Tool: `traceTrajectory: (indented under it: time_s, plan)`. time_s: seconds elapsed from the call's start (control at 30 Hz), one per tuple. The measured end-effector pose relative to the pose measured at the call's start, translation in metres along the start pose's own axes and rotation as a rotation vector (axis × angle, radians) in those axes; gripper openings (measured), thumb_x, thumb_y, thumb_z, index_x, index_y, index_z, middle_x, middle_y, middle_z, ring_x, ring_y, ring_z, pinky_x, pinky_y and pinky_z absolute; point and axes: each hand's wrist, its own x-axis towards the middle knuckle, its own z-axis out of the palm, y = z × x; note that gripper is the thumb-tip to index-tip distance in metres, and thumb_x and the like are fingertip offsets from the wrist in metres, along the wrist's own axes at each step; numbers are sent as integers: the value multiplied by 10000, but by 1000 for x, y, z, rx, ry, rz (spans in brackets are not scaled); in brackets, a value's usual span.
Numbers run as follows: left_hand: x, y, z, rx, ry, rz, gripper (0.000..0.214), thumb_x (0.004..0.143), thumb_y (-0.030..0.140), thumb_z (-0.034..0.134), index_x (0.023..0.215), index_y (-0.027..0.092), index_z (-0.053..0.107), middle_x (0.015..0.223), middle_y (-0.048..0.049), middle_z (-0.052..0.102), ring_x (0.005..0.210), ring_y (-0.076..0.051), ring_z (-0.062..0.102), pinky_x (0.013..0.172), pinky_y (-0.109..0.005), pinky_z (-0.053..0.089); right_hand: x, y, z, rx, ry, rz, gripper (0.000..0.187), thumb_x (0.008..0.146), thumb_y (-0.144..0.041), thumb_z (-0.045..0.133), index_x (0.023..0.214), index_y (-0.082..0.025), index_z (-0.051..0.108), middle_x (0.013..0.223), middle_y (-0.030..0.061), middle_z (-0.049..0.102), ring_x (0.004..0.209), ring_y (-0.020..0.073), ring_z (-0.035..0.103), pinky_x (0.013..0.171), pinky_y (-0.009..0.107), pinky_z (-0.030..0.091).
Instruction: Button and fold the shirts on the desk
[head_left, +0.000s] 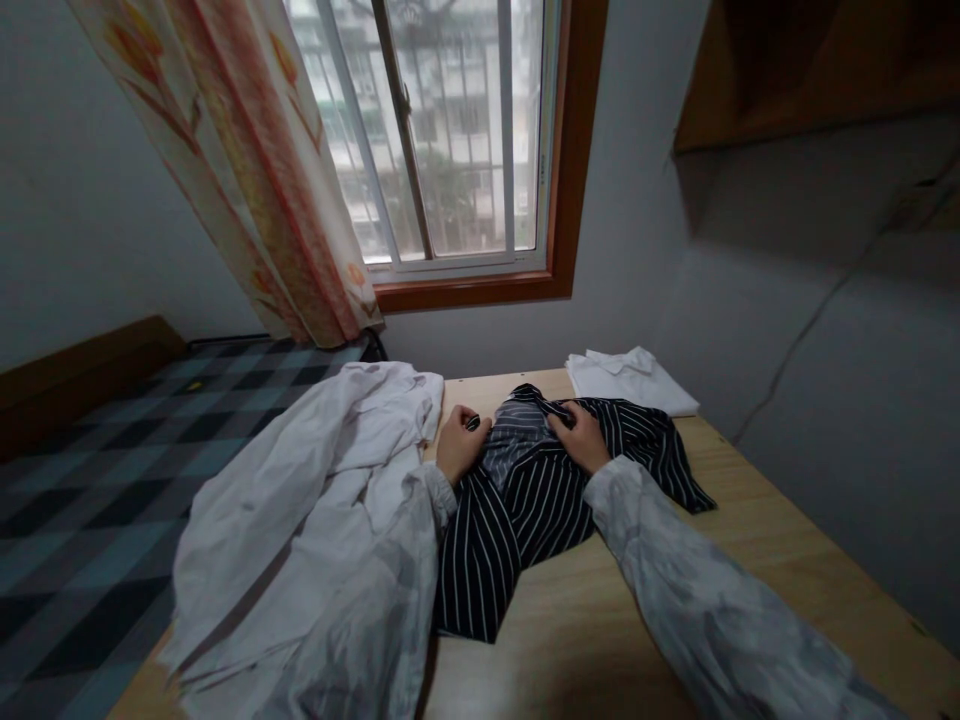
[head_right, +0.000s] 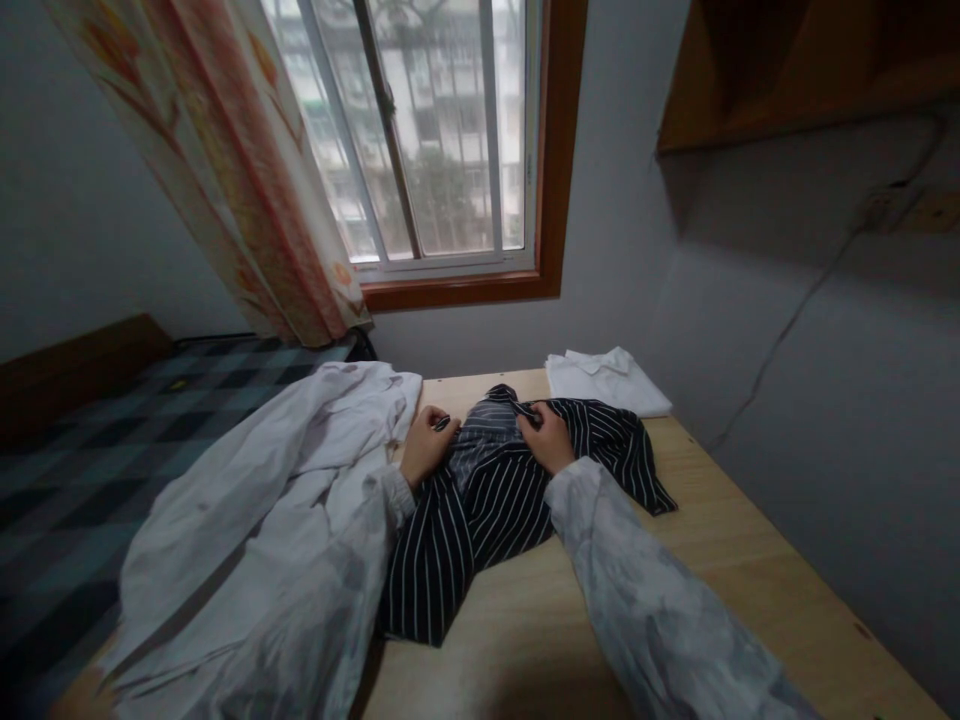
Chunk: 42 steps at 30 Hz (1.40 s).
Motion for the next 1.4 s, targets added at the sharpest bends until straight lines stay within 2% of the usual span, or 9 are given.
traceTrajectory:
  time_s: [0.13,0.3,0.4,0.5,0.63,0.8,1.0,1.2,1.4]
  plan:
    - [0,0,-1,129,3,13,255,894,434,629,773,232,532,786,-26,642,808,-221,614,777,-334,434,0,0,3,49,19,-2,335,894,-556,629,931,-224,653,919,101,781,860,277,722,798,379,551]
    - [-3,7,-2,95,85,121,306,1007,467,520,803,240,491,770,3,612,761,-187,586,743,-304,429,-1,1,3,134,106,51,407,883,-520,673,1147,-216,612,729,22,723,658,241,679,643,335,512]
    - [-7,11,-1,53,1,241,274,1012,448,537,837,240,505,850,-11,657,827,-190,619,797,-303,466,-5,-4,0,128,99,-17,459,943,-471,619,1334,-231,609,589,-69,575,479,175,497,520,289,388]
    - [-11,14,-1,-12,-113,335,165,966,367,605,890,238,537,991,-39,710,946,-205,659,874,-317,507,-8,-12,-2,125,41,-96,377,967,-456,579,1268,-253,679,669,-45,604,473,149,430,493,289,330]
    - [-16,21,-1,-88,-166,465,122,932,308,661,988,225,591,1066,-72,716,1022,-215,675,947,-351,537,-9,-18,-3,163,-65,-111,239,938,-431,573,1039,-241,678,771,-2,678,595,178,560,586,304,439]
    - [-17,21,-2,-125,-179,523,70,921,231,659,977,216,619,1169,-102,746,1129,-235,698,1018,-387,551,-10,-18,-3,244,-159,-115,285,911,-341,525,1151,-237,638,906,26,744,816,236,694,770,350,538]
    - [-18,14,-1,2,-193,610,369,809,-19,520,1036,233,664,1244,-67,779,1153,-235,718,1035,-420,555,-10,-21,2,90,-97,-204,259,997,-465,594,1016,-254,743,937,61,756,899,269,706,867,407,553]
    - [-21,24,1,167,-232,813,309,867,-7,557,984,229,718,1308,-82,754,1142,-258,693,1014,-455,557,-12,-26,0,-102,91,-396,198,966,-446,706,929,-290,822,1172,104,698,1137,318,616,1057,521,490]
    - [-21,23,4,145,-244,774,332,864,-4,546,968,234,752,1263,-82,708,1167,-241,678,998,-392,569,-13,-25,2,-22,-145,-315,268,1048,-453,549,984,-262,726,998,78,735,980,279,668,940,419,518]
